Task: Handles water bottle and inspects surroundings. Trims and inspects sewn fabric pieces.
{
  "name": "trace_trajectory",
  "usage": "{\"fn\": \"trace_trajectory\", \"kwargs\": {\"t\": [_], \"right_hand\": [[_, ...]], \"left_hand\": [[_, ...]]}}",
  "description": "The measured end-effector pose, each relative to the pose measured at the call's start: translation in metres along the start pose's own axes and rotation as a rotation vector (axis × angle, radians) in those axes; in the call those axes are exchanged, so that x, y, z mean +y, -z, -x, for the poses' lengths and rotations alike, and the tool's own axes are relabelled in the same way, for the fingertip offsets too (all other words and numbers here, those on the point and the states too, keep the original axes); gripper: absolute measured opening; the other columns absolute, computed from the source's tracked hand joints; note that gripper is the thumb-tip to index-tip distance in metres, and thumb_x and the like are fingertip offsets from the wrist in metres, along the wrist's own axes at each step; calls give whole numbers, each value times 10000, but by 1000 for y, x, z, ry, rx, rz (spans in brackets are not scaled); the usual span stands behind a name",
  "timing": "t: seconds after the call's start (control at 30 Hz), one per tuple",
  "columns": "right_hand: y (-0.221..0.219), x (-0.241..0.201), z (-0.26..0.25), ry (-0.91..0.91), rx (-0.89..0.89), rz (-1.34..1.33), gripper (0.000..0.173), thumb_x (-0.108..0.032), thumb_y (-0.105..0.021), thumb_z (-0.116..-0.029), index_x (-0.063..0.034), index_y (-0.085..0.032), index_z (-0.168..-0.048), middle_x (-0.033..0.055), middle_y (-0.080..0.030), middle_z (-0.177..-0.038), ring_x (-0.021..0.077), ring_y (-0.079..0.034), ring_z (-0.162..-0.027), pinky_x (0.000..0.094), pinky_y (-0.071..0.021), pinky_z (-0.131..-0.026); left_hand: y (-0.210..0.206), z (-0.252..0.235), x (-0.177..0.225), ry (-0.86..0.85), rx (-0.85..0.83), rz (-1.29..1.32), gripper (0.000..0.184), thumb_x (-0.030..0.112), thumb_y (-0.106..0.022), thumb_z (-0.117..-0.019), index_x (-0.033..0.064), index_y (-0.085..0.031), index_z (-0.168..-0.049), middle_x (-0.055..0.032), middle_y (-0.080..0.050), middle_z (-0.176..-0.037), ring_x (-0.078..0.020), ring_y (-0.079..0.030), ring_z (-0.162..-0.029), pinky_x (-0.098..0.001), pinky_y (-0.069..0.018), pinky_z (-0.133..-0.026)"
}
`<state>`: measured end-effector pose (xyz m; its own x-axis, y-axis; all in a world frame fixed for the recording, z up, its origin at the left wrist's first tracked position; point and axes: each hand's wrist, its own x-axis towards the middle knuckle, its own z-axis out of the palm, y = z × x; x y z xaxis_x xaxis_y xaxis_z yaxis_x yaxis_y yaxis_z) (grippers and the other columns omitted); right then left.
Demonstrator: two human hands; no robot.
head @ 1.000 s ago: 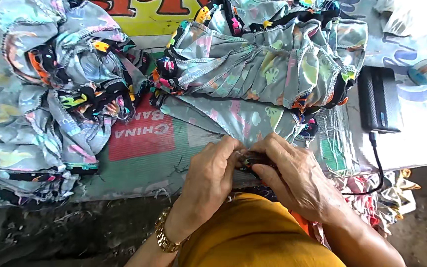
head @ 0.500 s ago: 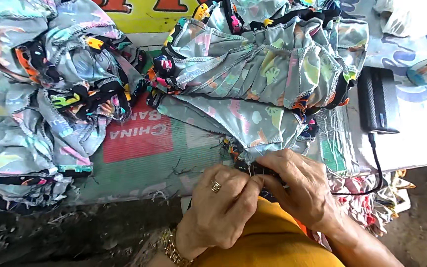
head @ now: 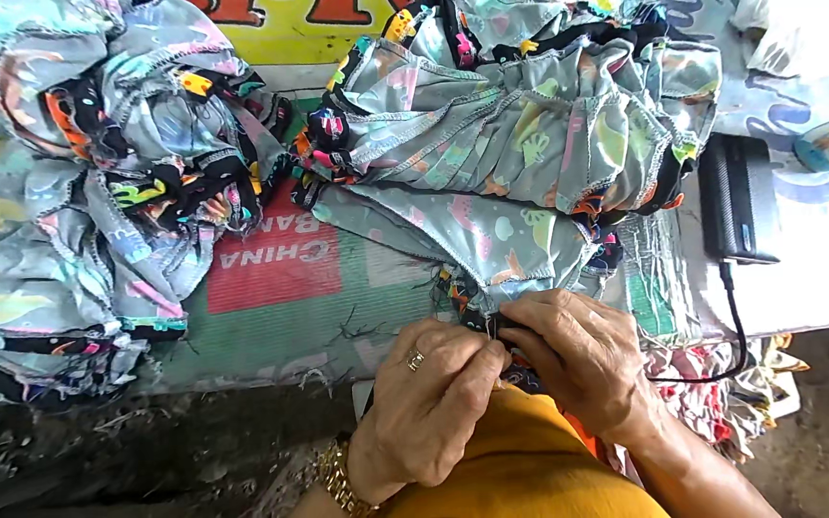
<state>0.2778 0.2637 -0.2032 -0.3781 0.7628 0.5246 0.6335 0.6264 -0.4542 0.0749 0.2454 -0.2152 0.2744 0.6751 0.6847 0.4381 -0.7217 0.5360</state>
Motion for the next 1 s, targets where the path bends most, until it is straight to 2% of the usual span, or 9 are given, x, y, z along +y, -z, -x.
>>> {"fn": "trace_trajectory", "kwargs": {"t": [0.23, 0.37, 0.53, 0.73, 0.83, 0.93, 1.0], "right_hand": [[1, 2, 0, 6, -1, 10, 178, -200, -608, -1039, -64, -719, -1066, 83, -749, -918, 151, -703, -810, 273, -528, -657], [2, 1, -1, 28, -8, 43, 199, -239, -623, -1031, -66, -692, -1104, 92, -729, -931, 164, -688, -808, 276, -518, -649], [4, 1, -4, 94, -2, 94, 161, -140, -581, -1026, -86, -709, -1107, 96, -740, -925, 187, -680, -778, 304, -492, -619], [2, 4, -7, 130, -14, 85, 158, -94, -574, -1020, -82, -720, -1078, 92, -746, -914, 192, -689, -767, 308, -503, -607], [10, -2, -8, 109, -94, 110, 155, -141, -579, -1034, -83, -712, -1086, 91, -737, -925, 206, -686, -757, 324, -505, -589], [40, -13, -6, 97, -251, 96, 192, -237, -579, -1051, -96, -695, -1107, 87, -722, -924, 226, -662, -724, 351, -482, -558], [59, -9, -2, 142, -337, -31, 193, -250, -554, -1062, -111, -680, -1102, 73, -712, -921, 199, -665, -741, 329, -491, -570]], "left_hand": [[0, -1, -1, 1, -3, -6, 115, 85, -600, -1016, 60, -623, -1126, -82, -661, -1058, -174, -648, -1015, -310, -522, -942], [-1, -1, 0, -19, -17, -35, 117, 93, -606, -1014, 63, -625, -1126, -85, -655, -1048, -180, -644, -999, -313, -520, -929], [-6, -5, 5, -103, -41, -110, 124, 84, -598, -1009, 27, -655, -1103, -117, -656, -1000, -221, -637, -937, -349, -520, -897], [-9, -6, 5, -140, -39, -71, 109, 73, -573, -1020, 21, -653, -1071, -126, -669, -1002, -227, -649, -953, -350, -526, -919], [-3, -4, 7, -100, -54, -30, 93, 71, -583, -1016, 32, -654, -1062, -113, -672, -993, -221, -656, -961, -344, -533, -925], [27, 5, 12, 7, -184, 17, 85, 109, -578, -1036, 72, -653, -1048, -76, -669, -981, -187, -656, -981, -305, -534, -913], [50, 16, 12, 56, -349, -12, 136, 143, -532, -1062, 98, -656, -1025, -56, -681, -959, -173, -655, -962, -290, -523, -904]]}}
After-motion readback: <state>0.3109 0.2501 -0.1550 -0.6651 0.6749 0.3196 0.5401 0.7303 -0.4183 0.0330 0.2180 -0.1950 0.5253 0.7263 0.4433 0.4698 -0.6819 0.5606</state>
